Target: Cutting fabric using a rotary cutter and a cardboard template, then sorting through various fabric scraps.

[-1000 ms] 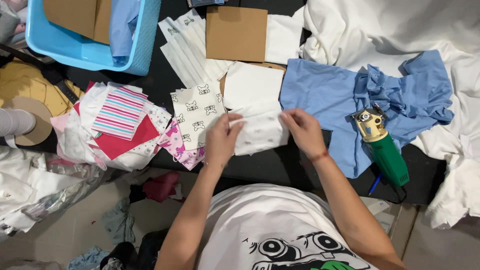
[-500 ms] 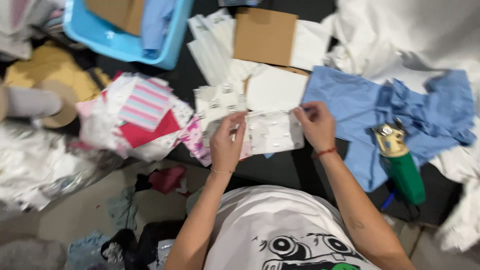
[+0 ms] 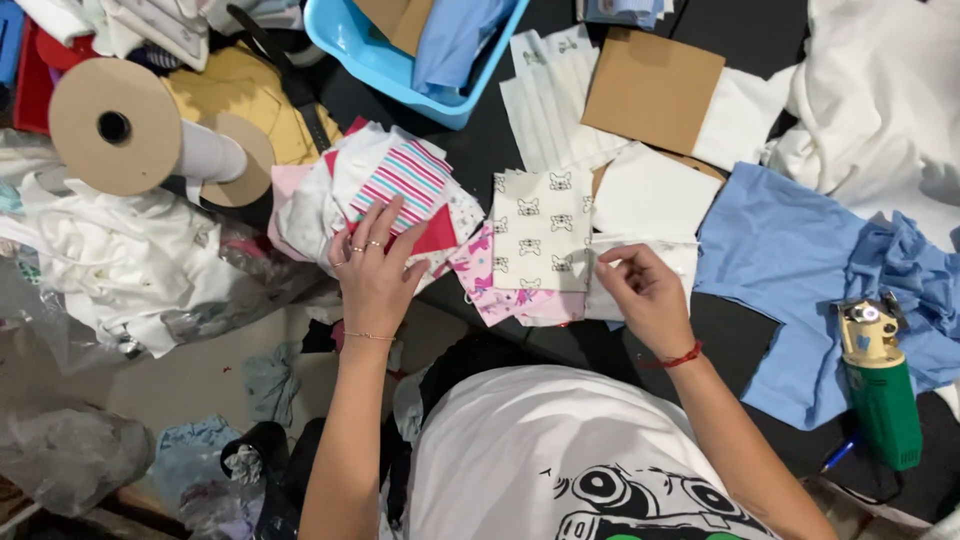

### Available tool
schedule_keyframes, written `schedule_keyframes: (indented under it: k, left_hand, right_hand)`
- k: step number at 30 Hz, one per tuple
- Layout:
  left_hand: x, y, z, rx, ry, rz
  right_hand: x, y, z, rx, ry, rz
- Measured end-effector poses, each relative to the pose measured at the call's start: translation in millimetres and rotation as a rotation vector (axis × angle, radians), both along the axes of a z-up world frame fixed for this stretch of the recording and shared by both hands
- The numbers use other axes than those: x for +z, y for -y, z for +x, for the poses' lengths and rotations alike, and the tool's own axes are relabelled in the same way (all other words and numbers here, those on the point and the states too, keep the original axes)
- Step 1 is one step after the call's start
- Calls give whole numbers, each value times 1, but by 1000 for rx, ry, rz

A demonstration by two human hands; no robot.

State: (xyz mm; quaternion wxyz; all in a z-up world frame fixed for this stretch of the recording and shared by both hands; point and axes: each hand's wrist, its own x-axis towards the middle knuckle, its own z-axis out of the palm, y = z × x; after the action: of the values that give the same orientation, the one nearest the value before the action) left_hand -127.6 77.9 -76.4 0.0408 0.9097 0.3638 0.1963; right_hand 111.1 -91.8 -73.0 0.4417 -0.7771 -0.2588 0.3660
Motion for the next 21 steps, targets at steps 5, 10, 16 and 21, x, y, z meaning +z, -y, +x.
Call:
schedule_keyframes:
  k: [5, 10, 16, 21]
  left_hand:
    - [-9, -19, -3, -11, 139, -61]
    - [-11, -45, -15, 78, 278, -362]
    - [22, -49, -31, -116, 314, -657]
    - [34, -31, -56, 186, 611, -706]
  right_hand:
    - [2, -19, -28, 50, -78, 21]
    - [5, -49, -67, 149, -15, -17]
    - [6, -111, -110, 463, 393, 376]
    - [0, -151, -140, 825, 675, 430]
